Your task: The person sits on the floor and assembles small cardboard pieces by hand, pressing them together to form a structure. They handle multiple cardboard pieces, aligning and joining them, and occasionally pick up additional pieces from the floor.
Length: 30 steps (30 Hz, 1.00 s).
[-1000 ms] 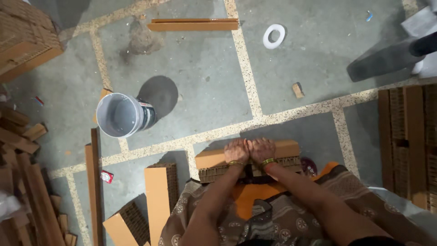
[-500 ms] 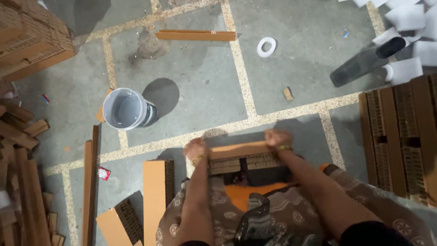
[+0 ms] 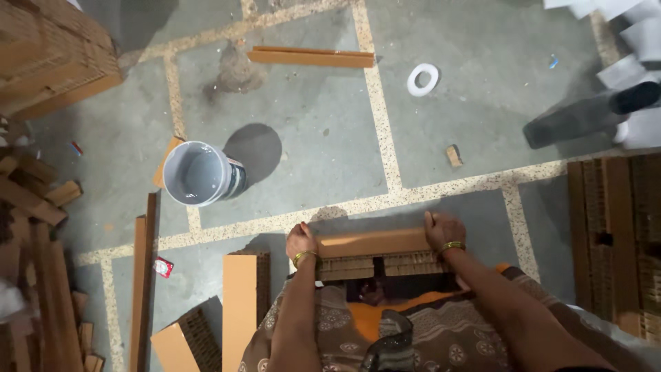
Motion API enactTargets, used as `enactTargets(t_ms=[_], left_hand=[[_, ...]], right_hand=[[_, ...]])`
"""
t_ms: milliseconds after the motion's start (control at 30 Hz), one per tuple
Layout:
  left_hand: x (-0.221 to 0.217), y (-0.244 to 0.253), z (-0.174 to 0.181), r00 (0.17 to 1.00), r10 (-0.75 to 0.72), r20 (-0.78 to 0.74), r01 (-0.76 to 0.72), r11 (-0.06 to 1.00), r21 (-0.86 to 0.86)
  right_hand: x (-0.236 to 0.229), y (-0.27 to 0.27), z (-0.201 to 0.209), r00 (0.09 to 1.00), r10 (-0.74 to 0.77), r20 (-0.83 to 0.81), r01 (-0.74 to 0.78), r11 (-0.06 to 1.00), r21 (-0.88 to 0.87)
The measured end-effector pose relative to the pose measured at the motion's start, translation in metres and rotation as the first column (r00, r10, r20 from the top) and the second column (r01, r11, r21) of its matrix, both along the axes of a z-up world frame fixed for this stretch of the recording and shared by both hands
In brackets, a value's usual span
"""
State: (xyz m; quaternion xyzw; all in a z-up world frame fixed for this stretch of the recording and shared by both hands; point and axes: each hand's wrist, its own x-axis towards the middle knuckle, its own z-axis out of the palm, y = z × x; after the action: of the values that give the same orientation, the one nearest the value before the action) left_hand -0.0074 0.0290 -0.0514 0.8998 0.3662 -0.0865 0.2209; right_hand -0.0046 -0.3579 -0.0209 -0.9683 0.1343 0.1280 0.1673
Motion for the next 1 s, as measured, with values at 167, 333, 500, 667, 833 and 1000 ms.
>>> enactTargets(t_ms=[167, 333, 500, 667, 833, 1000], left_hand=[[0.000, -0.006, 0.030, 0.989, -0.145, -0.010, 0.145, 0.989, 0.030], [0.002, -0.044, 0.067, 0.587, -0.734, -0.341, 0.809, 0.537, 0.237], [0.011, -0.156, 0.049, 0.593, -0.730, -0.339, 0.721, 0.669, -0.181], [0.008, -0.158, 0.023, 0.656, -0.723, -0.217, 0.732, 0.680, -0.053], [0.002, -0.158, 0.003, 0.711, -0.691, -0.134, 0.696, 0.718, -0.013], [0.004, -0.160, 0.014, 0.660, -0.720, -0.214, 0.735, 0.678, -0.017]], right_hand=[[-0.005, -0.004, -0.011, 0.989, 0.101, -0.105, -0.112, 0.989, -0.099], [-0.005, 0.013, -0.027, 0.964, 0.264, -0.002, -0.264, 0.960, -0.092], [-0.013, 0.090, -0.052, 0.927, 0.369, -0.065, -0.371, 0.928, -0.036], [-0.026, 0.104, -0.044, 0.927, 0.335, 0.166, -0.324, 0.942, -0.089], [-0.023, 0.106, -0.060, 0.791, 0.321, 0.521, -0.194, 0.939, -0.284], [-0.017, 0.106, -0.063, 0.948, 0.288, 0.135, -0.276, 0.956, -0.099]])
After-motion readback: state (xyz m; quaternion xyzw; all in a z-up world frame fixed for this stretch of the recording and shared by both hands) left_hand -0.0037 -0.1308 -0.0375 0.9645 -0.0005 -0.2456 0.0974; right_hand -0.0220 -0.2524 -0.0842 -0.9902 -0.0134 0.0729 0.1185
